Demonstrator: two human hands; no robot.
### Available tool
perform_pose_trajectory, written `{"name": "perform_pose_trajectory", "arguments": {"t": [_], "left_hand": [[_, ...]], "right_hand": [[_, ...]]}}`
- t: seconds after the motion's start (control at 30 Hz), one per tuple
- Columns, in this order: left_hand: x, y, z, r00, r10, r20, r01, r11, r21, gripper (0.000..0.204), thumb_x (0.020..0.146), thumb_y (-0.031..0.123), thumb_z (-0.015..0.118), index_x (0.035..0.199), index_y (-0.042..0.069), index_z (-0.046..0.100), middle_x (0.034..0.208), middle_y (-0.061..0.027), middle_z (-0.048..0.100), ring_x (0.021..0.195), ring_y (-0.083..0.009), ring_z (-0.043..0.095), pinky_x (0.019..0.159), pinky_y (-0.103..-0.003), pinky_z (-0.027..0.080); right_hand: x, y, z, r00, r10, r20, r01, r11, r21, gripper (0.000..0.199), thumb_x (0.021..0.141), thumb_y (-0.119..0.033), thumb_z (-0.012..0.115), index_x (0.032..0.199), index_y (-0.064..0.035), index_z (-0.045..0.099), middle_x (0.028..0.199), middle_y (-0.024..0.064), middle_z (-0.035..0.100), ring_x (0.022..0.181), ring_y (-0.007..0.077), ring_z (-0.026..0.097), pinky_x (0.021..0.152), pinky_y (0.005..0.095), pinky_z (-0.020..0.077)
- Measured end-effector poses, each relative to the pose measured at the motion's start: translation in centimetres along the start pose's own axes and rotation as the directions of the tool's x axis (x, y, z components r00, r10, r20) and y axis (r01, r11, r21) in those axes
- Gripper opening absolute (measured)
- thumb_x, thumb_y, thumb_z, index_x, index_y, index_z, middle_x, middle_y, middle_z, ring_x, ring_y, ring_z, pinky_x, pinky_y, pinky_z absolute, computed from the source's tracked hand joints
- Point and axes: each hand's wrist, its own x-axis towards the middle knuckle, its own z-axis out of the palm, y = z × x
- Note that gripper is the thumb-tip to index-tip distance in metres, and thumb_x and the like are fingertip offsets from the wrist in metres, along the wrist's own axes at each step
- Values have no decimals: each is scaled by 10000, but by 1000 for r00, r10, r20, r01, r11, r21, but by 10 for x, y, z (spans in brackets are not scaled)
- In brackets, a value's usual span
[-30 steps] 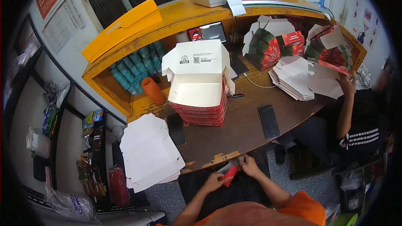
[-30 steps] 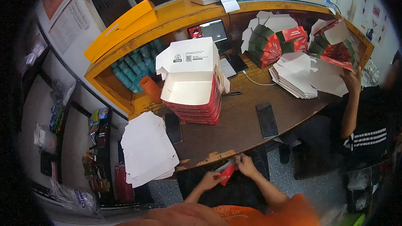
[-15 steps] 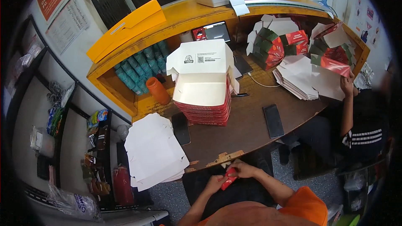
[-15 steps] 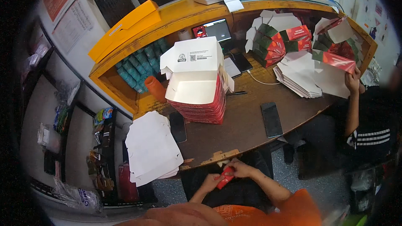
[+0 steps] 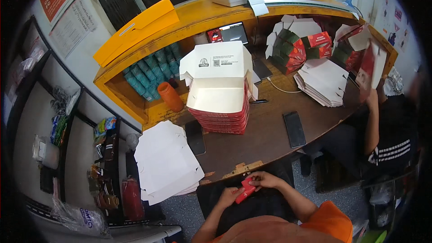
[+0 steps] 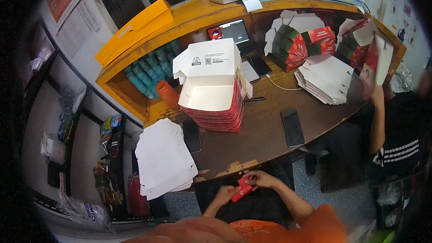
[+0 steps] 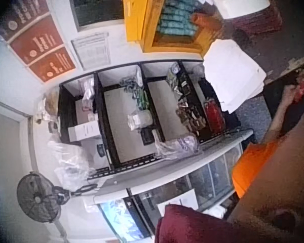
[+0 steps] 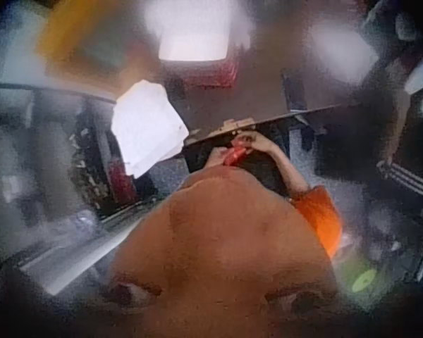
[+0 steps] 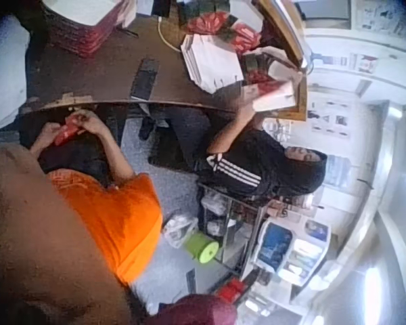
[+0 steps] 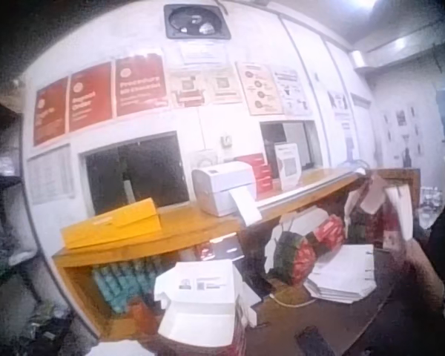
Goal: The person folds flat white cardboard pieces into red and white takeout boxes by hand. They repeatedly pick up a flat piece, fold the sides to form the box shape, and place the finished box onto a growing stack on the counter.
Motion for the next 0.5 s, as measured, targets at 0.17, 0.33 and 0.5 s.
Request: {"name": "perform_pose_trajectory", "arguments": {"t": [0.17, 0.33, 0.5], "left_hand": [[9, -27, 7, 998, -13, -69, 5, 994, -109, 520, 948, 506, 697, 716, 41, 691, 604, 25, 562, 598, -57, 486, 552, -292, 407], [13, -18, 1, 995, 34, -93, -40, 998, -57, 461, 943, 407, 718, 686, 28, 666, 594, 23, 544, 600, -54, 474, 540, -302, 386], [10, -8, 13, 990, 102, -95, -98, 994, 38, 425, 926, 317, 734, 655, 15, 609, 559, 13, 482, 577, -55, 425, 516, -323, 360]], "right_hand": [[4, 3, -1, 977, -25, -211, 42, 996, 77, 387, 930, -197, 760, 1243, -8, 631, 1011, 53, 638, 920, 158, 667, 756, 314, 632], [2, 10, 0, 970, -144, -198, 124, 986, -107, 397, 893, -236, 802, 1203, -37, 656, 1034, 71, 607, 915, 164, 642, 770, 317, 576], [10, 22, -4, 958, -273, -90, 181, 817, -547, 442, 860, -309, 813, 1257, -157, 694, 1128, 132, 606, 983, 270, 637, 852, 406, 526]]}}
